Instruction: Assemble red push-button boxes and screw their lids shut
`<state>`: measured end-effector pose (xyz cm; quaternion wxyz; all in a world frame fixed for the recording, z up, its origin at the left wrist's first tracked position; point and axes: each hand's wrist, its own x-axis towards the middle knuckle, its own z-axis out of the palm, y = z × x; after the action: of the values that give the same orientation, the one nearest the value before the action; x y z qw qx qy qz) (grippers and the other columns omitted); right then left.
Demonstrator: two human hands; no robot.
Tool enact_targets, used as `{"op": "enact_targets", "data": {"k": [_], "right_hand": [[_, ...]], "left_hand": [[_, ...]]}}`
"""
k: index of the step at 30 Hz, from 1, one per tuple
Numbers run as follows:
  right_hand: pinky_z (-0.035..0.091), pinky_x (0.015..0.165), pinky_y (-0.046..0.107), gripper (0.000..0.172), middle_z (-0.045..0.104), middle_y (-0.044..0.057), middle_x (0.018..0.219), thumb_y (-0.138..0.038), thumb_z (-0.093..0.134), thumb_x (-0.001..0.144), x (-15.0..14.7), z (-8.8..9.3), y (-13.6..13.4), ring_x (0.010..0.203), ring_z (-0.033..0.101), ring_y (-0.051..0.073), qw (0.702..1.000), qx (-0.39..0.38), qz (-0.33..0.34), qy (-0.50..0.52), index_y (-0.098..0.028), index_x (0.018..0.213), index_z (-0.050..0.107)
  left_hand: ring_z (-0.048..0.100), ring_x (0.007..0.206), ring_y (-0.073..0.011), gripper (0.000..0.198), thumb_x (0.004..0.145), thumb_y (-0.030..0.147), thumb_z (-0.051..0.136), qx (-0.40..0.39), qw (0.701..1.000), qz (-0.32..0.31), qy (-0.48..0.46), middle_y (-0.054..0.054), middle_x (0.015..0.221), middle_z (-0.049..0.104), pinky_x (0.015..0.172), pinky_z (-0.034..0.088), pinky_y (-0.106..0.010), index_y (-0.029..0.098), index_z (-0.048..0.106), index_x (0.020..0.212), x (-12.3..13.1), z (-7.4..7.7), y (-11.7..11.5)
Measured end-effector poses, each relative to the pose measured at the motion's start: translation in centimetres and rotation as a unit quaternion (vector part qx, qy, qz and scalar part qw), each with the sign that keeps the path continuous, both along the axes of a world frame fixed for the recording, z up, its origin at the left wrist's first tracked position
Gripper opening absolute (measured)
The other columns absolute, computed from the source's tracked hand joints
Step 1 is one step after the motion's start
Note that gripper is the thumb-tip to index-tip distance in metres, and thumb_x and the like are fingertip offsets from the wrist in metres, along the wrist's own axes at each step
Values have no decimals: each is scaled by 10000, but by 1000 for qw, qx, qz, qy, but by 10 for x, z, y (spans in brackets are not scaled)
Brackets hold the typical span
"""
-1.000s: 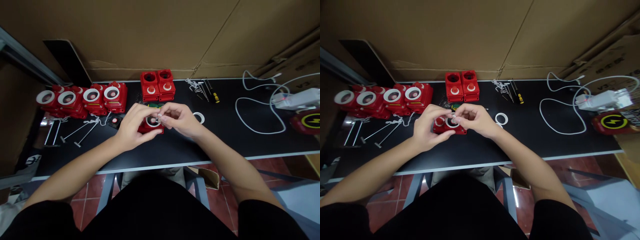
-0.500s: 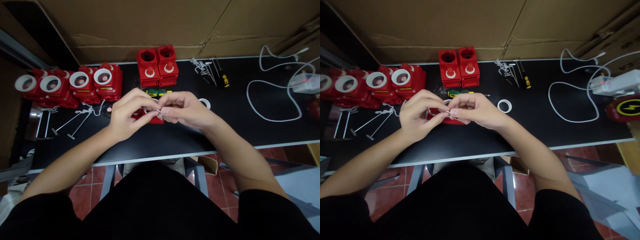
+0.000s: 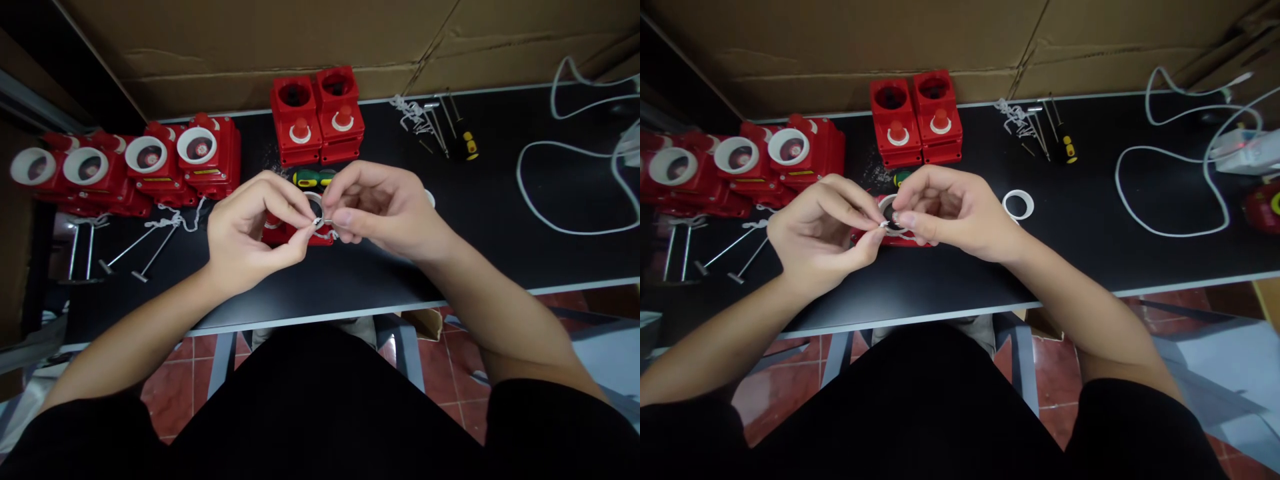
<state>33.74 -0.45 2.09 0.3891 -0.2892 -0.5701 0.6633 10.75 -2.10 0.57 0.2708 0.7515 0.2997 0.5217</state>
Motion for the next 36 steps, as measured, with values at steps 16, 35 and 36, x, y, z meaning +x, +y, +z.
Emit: {"op": "enact_targets", "data": {"k": [16,35,36], "right_hand": [[593,671,194,235,709,-8,827,-324,896,968,3,-6,6,680,639,55,992,120,-19,-20,-145,1060,775],[631,686,307,94,786,15,911,-217,882,971,-3,-17,-3,830,745,151,885,430,-155,-90,-228,983,789],[628,687,304,96,786,15,916,-203,880,969,-3,-17,-4,829,742,148,884,431,-157,-90,-226,980,788]], "left_hand": [[780,821,-162,181,1041,392,868,-60,997,-3,-56,-41,966,814,750,663,-307,229,796,1009,-5,-8,10],[864,843,-184,257,987,402,930,-125,990,2,-72,-11,956,864,790,735,-316,225,754,1050,2,-6,-1],[868,852,-185,254,989,396,928,-127,989,1,-71,-12,960,866,793,736,-314,224,753,1056,2,-6,-1]]}}
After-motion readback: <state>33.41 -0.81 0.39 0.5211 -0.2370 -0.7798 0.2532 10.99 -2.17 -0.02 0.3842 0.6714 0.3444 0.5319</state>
